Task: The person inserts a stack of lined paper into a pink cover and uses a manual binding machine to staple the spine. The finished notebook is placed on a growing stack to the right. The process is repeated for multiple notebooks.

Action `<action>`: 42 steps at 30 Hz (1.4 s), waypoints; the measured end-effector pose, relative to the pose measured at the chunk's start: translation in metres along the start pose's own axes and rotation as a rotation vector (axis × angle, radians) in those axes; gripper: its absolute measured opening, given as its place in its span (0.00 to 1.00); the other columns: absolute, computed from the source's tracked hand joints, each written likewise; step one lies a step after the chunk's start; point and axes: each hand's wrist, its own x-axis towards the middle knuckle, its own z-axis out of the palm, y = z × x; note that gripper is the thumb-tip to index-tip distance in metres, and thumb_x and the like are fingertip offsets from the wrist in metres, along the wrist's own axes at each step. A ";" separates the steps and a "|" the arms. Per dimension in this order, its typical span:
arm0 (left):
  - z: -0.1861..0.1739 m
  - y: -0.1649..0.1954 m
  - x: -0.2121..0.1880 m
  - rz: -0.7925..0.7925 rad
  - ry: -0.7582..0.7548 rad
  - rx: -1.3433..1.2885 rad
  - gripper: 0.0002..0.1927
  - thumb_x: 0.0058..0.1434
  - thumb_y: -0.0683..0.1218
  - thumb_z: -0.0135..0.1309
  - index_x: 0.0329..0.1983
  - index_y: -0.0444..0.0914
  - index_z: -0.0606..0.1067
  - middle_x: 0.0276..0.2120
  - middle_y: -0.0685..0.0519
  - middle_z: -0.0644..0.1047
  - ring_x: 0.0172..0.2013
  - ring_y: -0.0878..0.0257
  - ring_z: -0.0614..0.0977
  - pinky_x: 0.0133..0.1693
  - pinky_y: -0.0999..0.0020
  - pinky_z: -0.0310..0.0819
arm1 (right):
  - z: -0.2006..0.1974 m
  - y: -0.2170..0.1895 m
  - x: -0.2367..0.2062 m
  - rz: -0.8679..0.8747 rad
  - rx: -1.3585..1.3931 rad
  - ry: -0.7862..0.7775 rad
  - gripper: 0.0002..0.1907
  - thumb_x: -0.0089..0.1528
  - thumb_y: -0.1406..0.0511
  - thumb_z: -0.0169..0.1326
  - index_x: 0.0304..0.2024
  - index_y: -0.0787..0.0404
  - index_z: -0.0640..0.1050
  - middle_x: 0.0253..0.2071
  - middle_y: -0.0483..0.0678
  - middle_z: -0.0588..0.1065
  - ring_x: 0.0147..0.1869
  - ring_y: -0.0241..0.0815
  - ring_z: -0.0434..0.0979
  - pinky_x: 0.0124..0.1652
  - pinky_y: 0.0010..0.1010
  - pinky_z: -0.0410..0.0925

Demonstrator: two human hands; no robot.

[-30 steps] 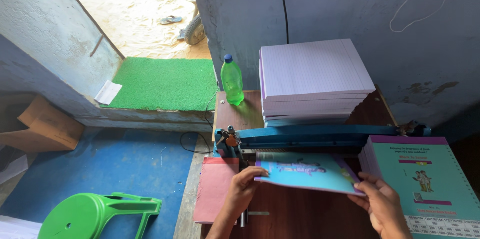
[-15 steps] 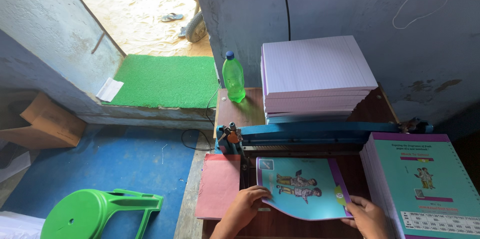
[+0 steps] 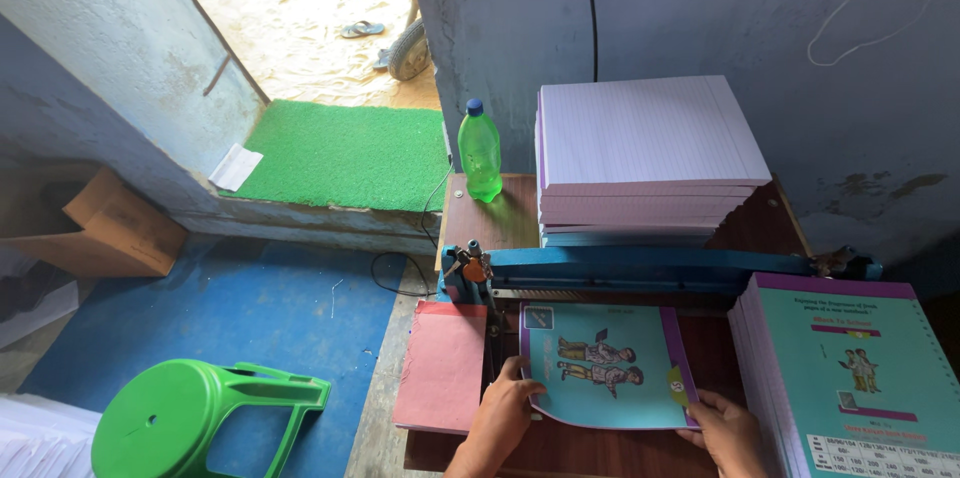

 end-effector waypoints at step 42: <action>0.012 0.032 -0.004 -0.421 0.414 -0.447 0.39 0.54 0.29 0.48 0.72 0.37 0.57 0.59 0.43 0.74 0.57 0.51 0.80 0.54 0.64 0.76 | 0.021 0.000 0.004 0.004 0.071 -0.109 0.21 0.68 0.71 0.47 0.62 0.76 0.70 0.52 0.63 0.77 0.53 0.51 0.82 0.51 0.41 0.79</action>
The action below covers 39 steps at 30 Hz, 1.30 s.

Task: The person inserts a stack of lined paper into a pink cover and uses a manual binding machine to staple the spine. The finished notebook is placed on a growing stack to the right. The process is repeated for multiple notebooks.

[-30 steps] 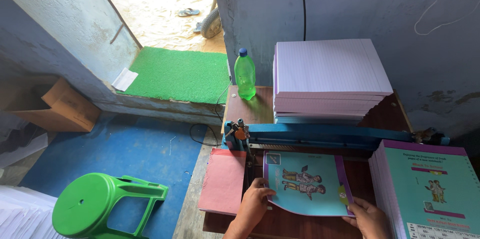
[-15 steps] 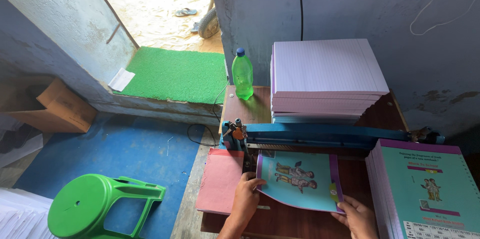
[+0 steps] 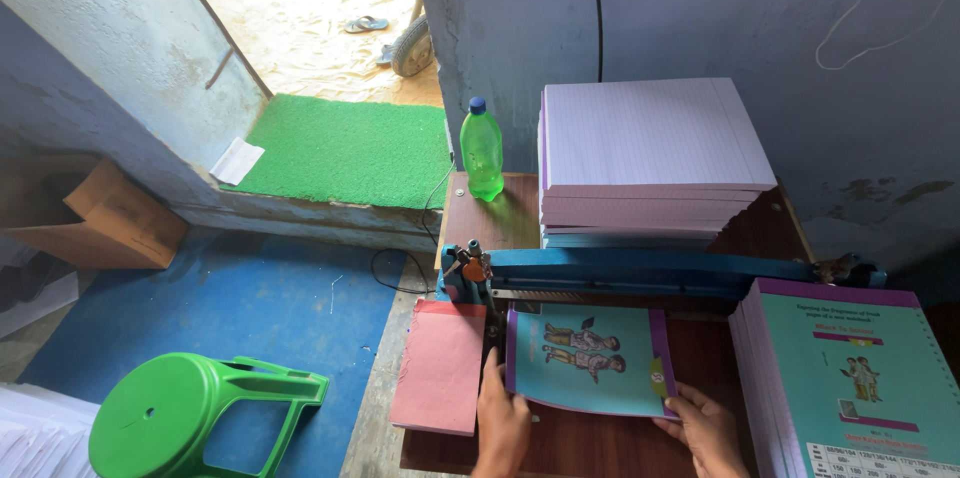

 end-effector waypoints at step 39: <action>0.061 0.004 -0.017 -0.905 -0.207 -0.926 0.28 0.73 0.48 0.44 0.69 0.25 0.59 0.67 0.34 0.66 0.67 0.43 0.71 0.64 0.50 0.73 | -0.010 -0.011 0.020 0.081 0.147 -0.137 0.19 0.65 0.72 0.50 0.59 0.73 0.72 0.50 0.62 0.77 0.52 0.51 0.81 0.53 0.41 0.77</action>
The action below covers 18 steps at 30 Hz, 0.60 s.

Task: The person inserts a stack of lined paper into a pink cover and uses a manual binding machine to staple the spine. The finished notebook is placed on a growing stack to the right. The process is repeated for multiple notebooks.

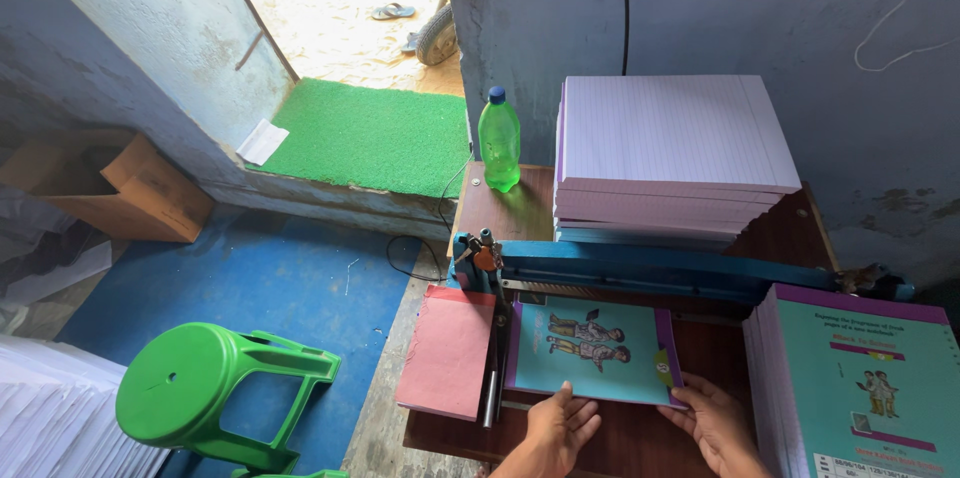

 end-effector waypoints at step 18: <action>0.006 0.007 -0.002 0.060 -0.040 -0.034 0.35 0.70 0.44 0.41 0.73 0.24 0.45 0.72 0.27 0.54 0.72 0.35 0.60 0.69 0.45 0.62 | 0.047 -0.052 0.027 -0.240 -1.066 0.092 0.20 0.61 0.57 0.55 0.52 0.60 0.82 0.40 0.57 0.84 0.45 0.52 0.85 0.48 0.40 0.73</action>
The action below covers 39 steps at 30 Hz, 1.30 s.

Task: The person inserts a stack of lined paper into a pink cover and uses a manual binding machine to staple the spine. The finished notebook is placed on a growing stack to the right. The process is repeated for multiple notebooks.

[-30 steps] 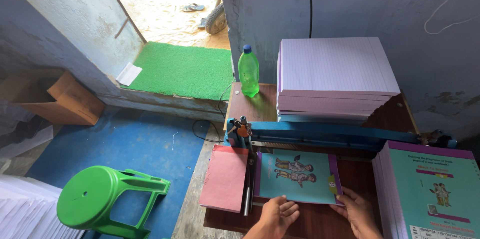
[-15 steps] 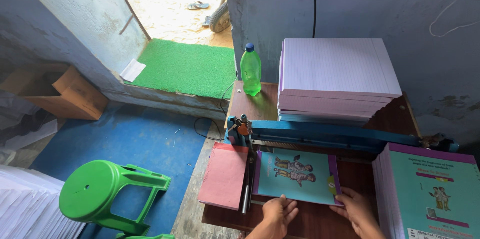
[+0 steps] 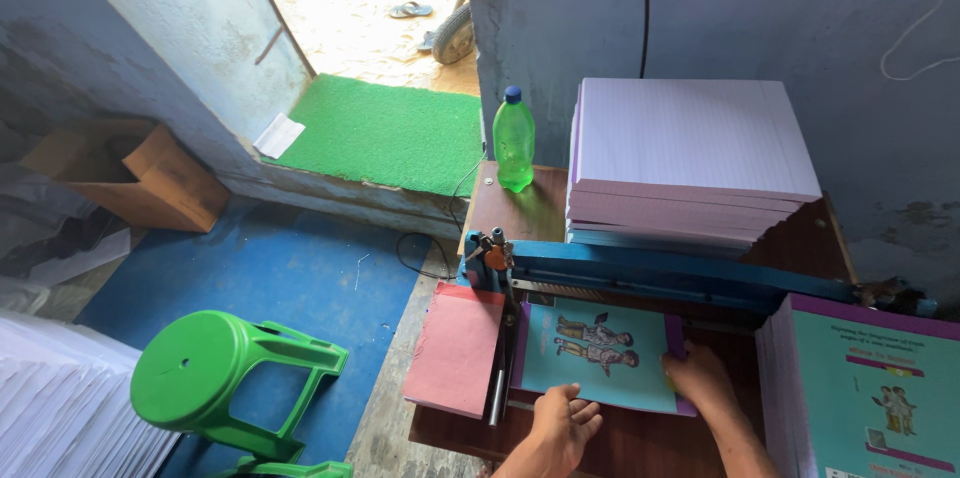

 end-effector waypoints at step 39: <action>0.001 -0.022 -0.008 0.199 0.046 -0.091 0.38 0.62 0.45 0.52 0.71 0.25 0.54 0.72 0.31 0.57 0.73 0.40 0.59 0.70 0.48 0.57 | -0.005 0.013 0.001 0.052 0.253 0.052 0.19 0.68 0.58 0.49 0.54 0.61 0.80 0.46 0.57 0.83 0.51 0.51 0.83 0.51 0.41 0.72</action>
